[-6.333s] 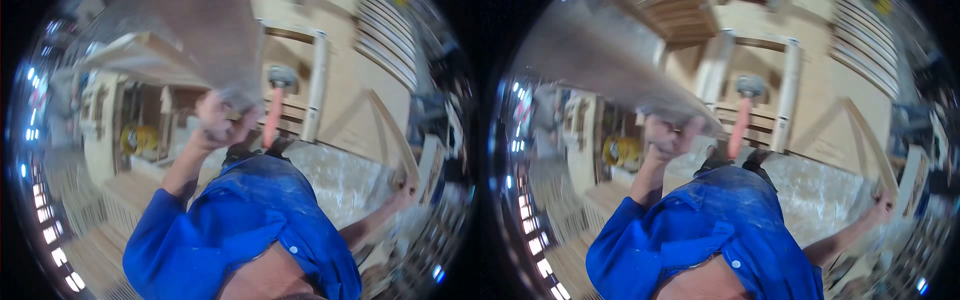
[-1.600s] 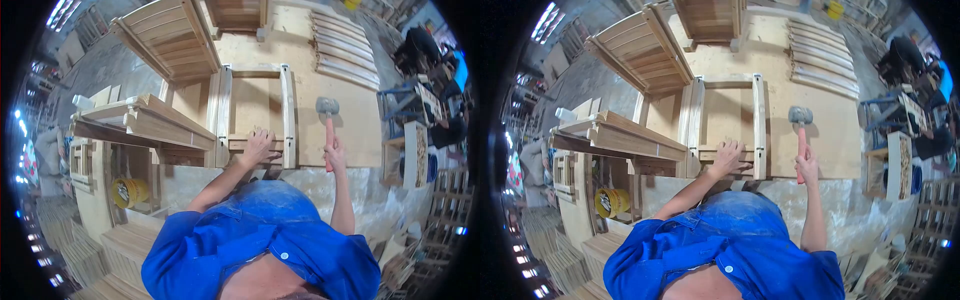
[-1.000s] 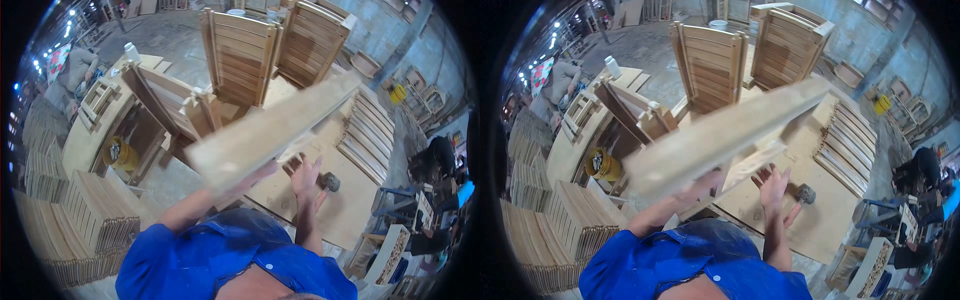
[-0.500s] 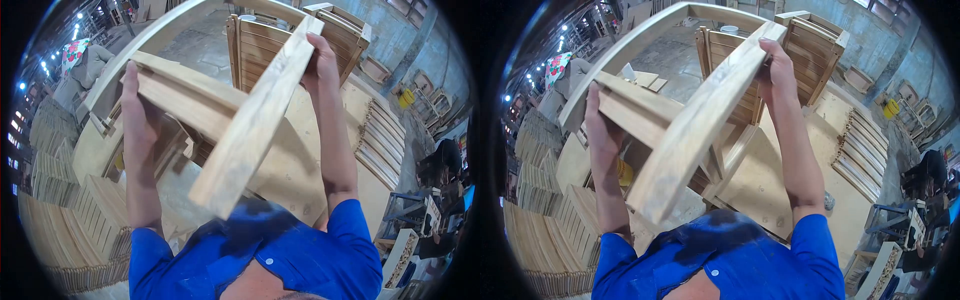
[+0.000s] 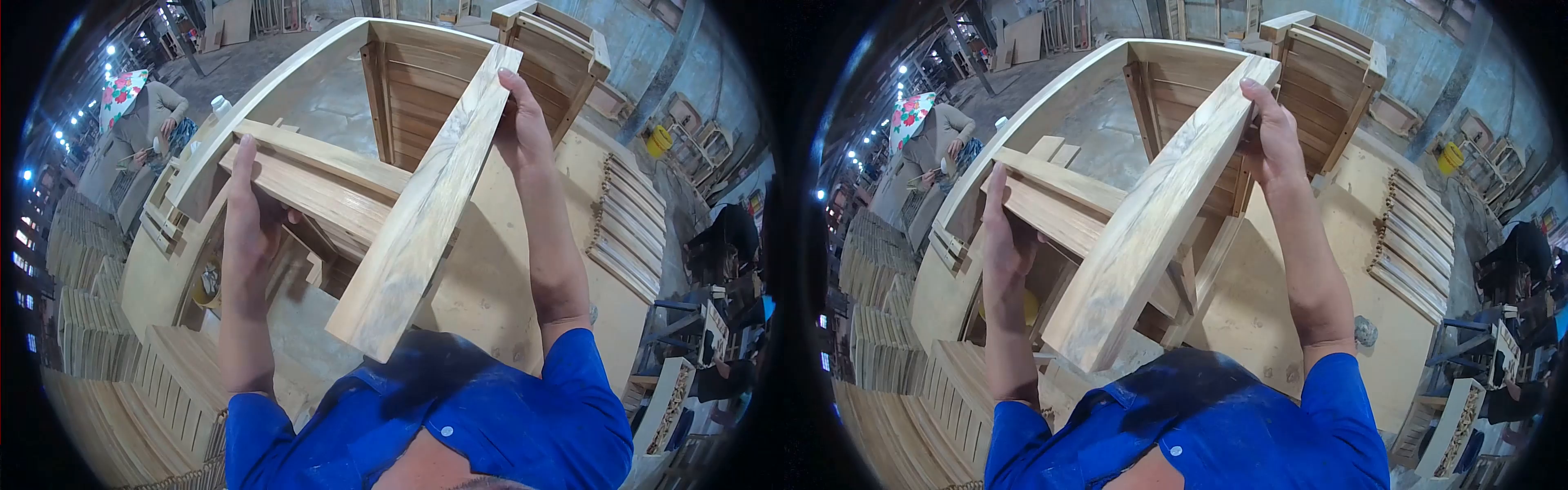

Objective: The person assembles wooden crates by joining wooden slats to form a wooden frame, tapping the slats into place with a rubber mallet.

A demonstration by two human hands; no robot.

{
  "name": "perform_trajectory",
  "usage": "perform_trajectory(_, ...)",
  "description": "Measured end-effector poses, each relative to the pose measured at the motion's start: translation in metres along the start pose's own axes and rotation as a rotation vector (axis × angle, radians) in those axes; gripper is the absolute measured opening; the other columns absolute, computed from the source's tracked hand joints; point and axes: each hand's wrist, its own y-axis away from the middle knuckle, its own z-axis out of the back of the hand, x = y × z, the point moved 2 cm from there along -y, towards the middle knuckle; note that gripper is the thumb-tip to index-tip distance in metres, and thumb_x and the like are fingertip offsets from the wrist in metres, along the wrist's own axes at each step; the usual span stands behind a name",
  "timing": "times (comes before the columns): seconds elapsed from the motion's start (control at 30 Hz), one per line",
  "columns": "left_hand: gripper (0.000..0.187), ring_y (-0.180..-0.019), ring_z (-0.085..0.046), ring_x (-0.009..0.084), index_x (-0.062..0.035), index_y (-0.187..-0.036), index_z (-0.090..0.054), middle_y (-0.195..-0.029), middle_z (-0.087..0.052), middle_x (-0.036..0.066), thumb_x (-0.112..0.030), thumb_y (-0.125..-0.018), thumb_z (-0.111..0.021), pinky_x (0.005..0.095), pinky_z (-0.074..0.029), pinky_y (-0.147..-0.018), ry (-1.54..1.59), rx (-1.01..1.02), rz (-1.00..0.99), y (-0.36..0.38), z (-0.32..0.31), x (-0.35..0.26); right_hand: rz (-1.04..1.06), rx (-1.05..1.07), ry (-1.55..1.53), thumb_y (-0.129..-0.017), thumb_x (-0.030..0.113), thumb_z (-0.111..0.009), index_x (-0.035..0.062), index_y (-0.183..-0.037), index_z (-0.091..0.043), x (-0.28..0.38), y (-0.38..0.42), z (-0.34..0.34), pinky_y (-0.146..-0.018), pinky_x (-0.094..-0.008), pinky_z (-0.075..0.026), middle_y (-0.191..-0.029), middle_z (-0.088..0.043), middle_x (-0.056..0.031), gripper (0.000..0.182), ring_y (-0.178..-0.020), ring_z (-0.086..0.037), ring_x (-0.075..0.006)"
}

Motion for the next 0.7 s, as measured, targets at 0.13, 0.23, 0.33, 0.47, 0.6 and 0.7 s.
perform_trajectory(0.13,0.051,-0.064,-0.066,0.0118,-0.0056,-0.118,-0.057,-0.085,-0.068,0.006,-0.052,-0.097,-0.052,0.0238,-0.046,-0.042,0.038,-0.096,0.008,-0.001,-0.011,0.000,-0.017,0.006,0.011,-0.083,0.040,-0.075,-0.0037,-0.121,-0.053,0.005,0.000,0.004,-0.075,-0.0415,-0.059,-0.104,-0.060,-0.0139,0.062,-0.087,-0.067,-0.0233)
perform_trajectory(0.23,0.049,-0.063,-0.067,0.0124,-0.0055,-0.116,-0.057,-0.084,-0.068,0.006,-0.050,-0.097,-0.053,0.0232,-0.049,-0.042,0.015,-0.090,0.017,-0.006,0.004,0.005,-0.069,0.013,0.027,-0.085,0.045,-0.072,0.0024,-0.119,-0.060,0.004,-0.006,0.005,-0.085,-0.0400,-0.055,-0.099,-0.065,-0.0112,0.055,-0.090,-0.067,-0.0224)
perform_trajectory(0.33,0.047,-0.066,-0.061,0.0111,-0.0070,-0.117,-0.058,-0.085,-0.066,0.003,-0.049,-0.099,-0.047,0.0238,-0.042,-0.045,-0.045,-0.086,0.049,0.004,-0.004,0.002,0.011,-0.009,0.135,-0.082,0.046,-0.075,-0.0069,-0.117,-0.054,0.005,-0.002,0.010,-0.067,-0.0400,-0.062,-0.099,-0.064,-0.0150,0.067,-0.081,-0.069,-0.0226)
perform_trajectory(0.47,0.053,-0.057,-0.052,0.0107,-0.0035,-0.109,-0.059,-0.069,-0.056,0.002,-0.053,-0.101,-0.041,0.0247,-0.040,-0.050,-0.803,0.194,-0.242,0.034,0.025,-0.047,-0.114,0.127,0.059,-0.087,0.053,-0.070,-0.0003,-0.118,-0.057,0.018,0.013,0.052,-0.057,-0.0368,-0.060,-0.088,-0.066,-0.0123,0.063,-0.081,-0.069,-0.0222)
perform_trajectory(0.6,0.048,-0.061,-0.051,0.0105,-0.0034,-0.086,-0.060,-0.066,-0.049,0.001,-0.048,-0.100,-0.047,0.0270,-0.041,-0.061,-0.841,0.247,-0.497,0.004,-0.012,-0.140,0.279,-0.139,0.611,-0.087,0.050,-0.071,-0.0008,-0.119,-0.057,-0.015,-0.037,0.113,-0.072,-0.0388,-0.058,-0.092,-0.067,-0.0154,0.061,-0.089,-0.069,-0.0263)
perform_trajectory(0.7,0.037,-0.096,-0.058,0.0140,-0.0007,-0.112,-0.062,-0.099,-0.061,0.006,-0.030,-0.089,-0.061,0.0276,-0.043,-0.087,-1.388,0.401,-0.845,-0.060,-0.152,-0.139,0.700,-0.231,1.011,-0.085,0.045,-0.074,-0.0038,-0.116,-0.057,-0.023,-0.048,0.096,-0.081,-0.0401,-0.053,-0.094,-0.068,-0.0178,0.060,-0.090,-0.067,-0.0329)
